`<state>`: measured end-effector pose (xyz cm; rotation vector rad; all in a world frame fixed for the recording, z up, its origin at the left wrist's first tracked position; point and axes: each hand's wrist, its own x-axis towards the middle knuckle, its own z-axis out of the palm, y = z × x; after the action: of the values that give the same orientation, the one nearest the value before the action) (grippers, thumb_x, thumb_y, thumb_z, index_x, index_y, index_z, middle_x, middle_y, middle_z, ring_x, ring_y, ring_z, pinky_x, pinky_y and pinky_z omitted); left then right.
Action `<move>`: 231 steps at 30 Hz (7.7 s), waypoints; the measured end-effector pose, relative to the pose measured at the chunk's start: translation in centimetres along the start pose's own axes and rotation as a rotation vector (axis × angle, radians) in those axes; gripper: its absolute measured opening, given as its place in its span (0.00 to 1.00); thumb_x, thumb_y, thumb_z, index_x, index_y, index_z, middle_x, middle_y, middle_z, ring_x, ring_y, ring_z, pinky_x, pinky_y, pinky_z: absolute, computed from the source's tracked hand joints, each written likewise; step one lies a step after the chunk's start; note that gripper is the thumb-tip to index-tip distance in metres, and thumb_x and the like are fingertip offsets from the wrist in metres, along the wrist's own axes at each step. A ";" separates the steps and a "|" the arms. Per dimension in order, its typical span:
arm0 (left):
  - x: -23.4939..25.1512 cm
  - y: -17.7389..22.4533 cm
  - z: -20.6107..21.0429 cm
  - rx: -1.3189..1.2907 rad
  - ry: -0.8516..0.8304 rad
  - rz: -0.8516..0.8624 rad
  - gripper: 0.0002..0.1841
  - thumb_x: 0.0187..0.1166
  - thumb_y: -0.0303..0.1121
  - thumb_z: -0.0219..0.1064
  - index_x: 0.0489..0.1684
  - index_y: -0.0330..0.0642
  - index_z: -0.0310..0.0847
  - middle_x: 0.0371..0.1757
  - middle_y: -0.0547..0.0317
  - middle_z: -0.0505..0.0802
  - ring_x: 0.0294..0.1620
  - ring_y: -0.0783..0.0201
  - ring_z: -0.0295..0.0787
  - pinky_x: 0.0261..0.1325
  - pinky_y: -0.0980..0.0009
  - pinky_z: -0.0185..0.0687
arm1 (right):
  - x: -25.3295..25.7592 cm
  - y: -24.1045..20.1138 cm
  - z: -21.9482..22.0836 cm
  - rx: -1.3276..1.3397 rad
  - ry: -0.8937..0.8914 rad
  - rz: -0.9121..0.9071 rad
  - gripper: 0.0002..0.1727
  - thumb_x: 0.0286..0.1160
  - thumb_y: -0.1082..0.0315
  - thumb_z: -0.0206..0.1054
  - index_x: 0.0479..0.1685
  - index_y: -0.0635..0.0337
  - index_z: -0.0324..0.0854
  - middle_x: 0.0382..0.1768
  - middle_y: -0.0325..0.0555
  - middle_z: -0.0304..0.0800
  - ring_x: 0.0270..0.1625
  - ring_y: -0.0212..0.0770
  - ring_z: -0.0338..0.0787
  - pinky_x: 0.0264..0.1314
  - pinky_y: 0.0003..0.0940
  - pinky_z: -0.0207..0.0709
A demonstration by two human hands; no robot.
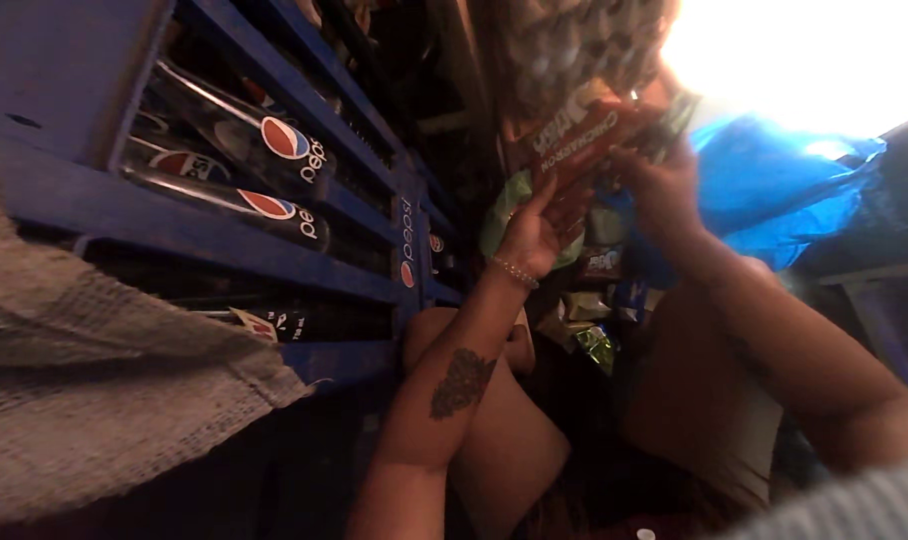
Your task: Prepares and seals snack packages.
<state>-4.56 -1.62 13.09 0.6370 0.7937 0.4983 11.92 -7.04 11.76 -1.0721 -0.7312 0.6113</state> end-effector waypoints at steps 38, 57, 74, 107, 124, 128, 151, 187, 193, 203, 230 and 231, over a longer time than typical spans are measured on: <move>1.1 -0.1 -1.1 0.692 0.207 0.697 0.19 0.92 0.39 0.56 0.47 0.27 0.84 0.41 0.53 0.91 0.46 0.71 0.89 0.59 0.69 0.84 | -1.7 -0.9 0.3 -0.475 -0.666 0.336 0.14 0.91 0.65 0.58 0.63 0.64 0.76 0.28 0.42 0.89 0.23 0.31 0.87 0.26 0.26 0.82; 1.2 -0.5 -1.2 0.858 0.180 0.723 0.20 0.92 0.41 0.56 0.42 0.30 0.85 0.34 0.55 0.89 0.41 0.70 0.88 0.55 0.68 0.83 | -1.4 -0.8 -0.1 -0.580 -0.638 0.311 0.11 0.90 0.63 0.60 0.54 0.61 0.78 0.27 0.39 0.89 0.24 0.29 0.87 0.28 0.25 0.83; 0.3 0.1 -0.8 1.275 0.281 0.756 0.28 0.93 0.47 0.52 0.28 0.30 0.78 0.25 0.49 0.81 0.29 0.54 0.82 0.39 0.53 0.79 | -1.4 -1.1 -0.1 -0.594 -0.577 0.307 0.11 0.90 0.64 0.60 0.56 0.62 0.78 0.28 0.40 0.89 0.24 0.30 0.87 0.28 0.27 0.83; 1.5 -0.9 -1.4 1.027 0.193 0.780 0.24 0.93 0.44 0.52 0.40 0.31 0.84 0.30 0.54 0.85 0.32 0.65 0.83 0.44 0.64 0.81 | -1.6 -1.6 0.3 -0.522 -0.641 0.358 0.11 0.90 0.63 0.59 0.51 0.62 0.79 0.22 0.36 0.80 0.18 0.27 0.79 0.25 0.24 0.78; 1.5 -1.2 -1.4 0.933 0.154 0.782 0.22 0.93 0.44 0.52 0.48 0.32 0.85 0.35 0.54 0.89 0.34 0.70 0.85 0.45 0.70 0.82 | -1.8 -0.9 0.6 -0.654 -0.597 0.278 0.15 0.89 0.57 0.61 0.44 0.61 0.83 0.21 0.36 0.79 0.19 0.29 0.77 0.24 0.28 0.75; 1.8 -1.4 -1.6 0.934 0.154 0.794 0.21 0.94 0.44 0.52 0.48 0.33 0.85 0.34 0.56 0.88 0.31 0.72 0.82 0.41 0.72 0.79 | -1.7 -0.1 0.5 -0.656 -0.587 0.280 0.16 0.88 0.56 0.62 0.41 0.60 0.82 0.19 0.36 0.77 0.17 0.29 0.76 0.23 0.29 0.74; 0.9 -3.4 0.3 0.288 0.051 0.145 0.24 0.86 0.44 0.65 0.77 0.45 0.73 0.66 0.53 0.83 0.62 0.57 0.81 0.59 0.52 0.82 | -1.5 1.8 0.8 -0.762 -0.529 0.257 0.08 0.83 0.67 0.66 0.42 0.63 0.85 0.28 0.43 0.83 0.29 0.35 0.81 0.37 0.38 0.78; 1.4 1.4 -1.1 0.049 0.259 0.525 0.22 0.88 0.34 0.62 0.77 0.37 0.65 0.62 0.44 0.90 0.60 0.53 0.91 0.60 0.61 0.90 | -2.8 0.6 0.5 -0.338 -0.871 0.592 0.24 0.80 0.76 0.57 0.75 0.59 0.71 0.47 0.45 0.86 0.41 0.33 0.85 0.43 0.29 0.81; 1.7 1.3 -1.4 0.163 0.272 0.670 0.27 0.84 0.33 0.67 0.79 0.36 0.63 0.65 0.43 0.88 0.65 0.53 0.89 0.63 0.57 0.89 | -2.7 0.6 0.5 -0.379 -0.806 0.621 0.18 0.94 0.65 0.51 0.75 0.56 0.73 0.43 0.48 0.88 0.42 0.43 0.91 0.40 0.42 0.89; 1.6 0.9 -1.1 0.370 0.228 0.780 0.32 0.78 0.30 0.72 0.78 0.30 0.61 0.64 0.47 0.85 0.65 0.65 0.85 0.72 0.68 0.81 | -2.5 0.5 0.4 -0.527 -0.821 0.420 0.16 0.92 0.64 0.55 0.70 0.60 0.75 0.40 0.46 0.87 0.37 0.33 0.88 0.42 0.31 0.85; 1.9 0.0 -1.0 0.488 0.211 0.796 0.35 0.80 0.35 0.71 0.81 0.29 0.58 0.66 0.46 0.84 0.66 0.67 0.84 0.73 0.69 0.80 | -2.4 0.2 0.0 -0.543 -0.789 0.304 0.14 0.90 0.63 0.58 0.60 0.64 0.78 0.29 0.40 0.84 0.27 0.28 0.83 0.33 0.25 0.80; 1.9 0.1 -0.9 0.475 0.213 0.787 0.34 0.80 0.35 0.71 0.80 0.29 0.59 0.65 0.47 0.84 0.65 0.67 0.84 0.72 0.69 0.80 | -2.3 0.3 0.0 -0.540 -0.794 0.300 0.14 0.90 0.63 0.58 0.60 0.64 0.78 0.29 0.41 0.84 0.27 0.29 0.83 0.32 0.26 0.80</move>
<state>-4.14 -0.10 11.73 1.3705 0.8530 1.1222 10.44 -8.68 10.93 -1.4576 -1.4967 1.1666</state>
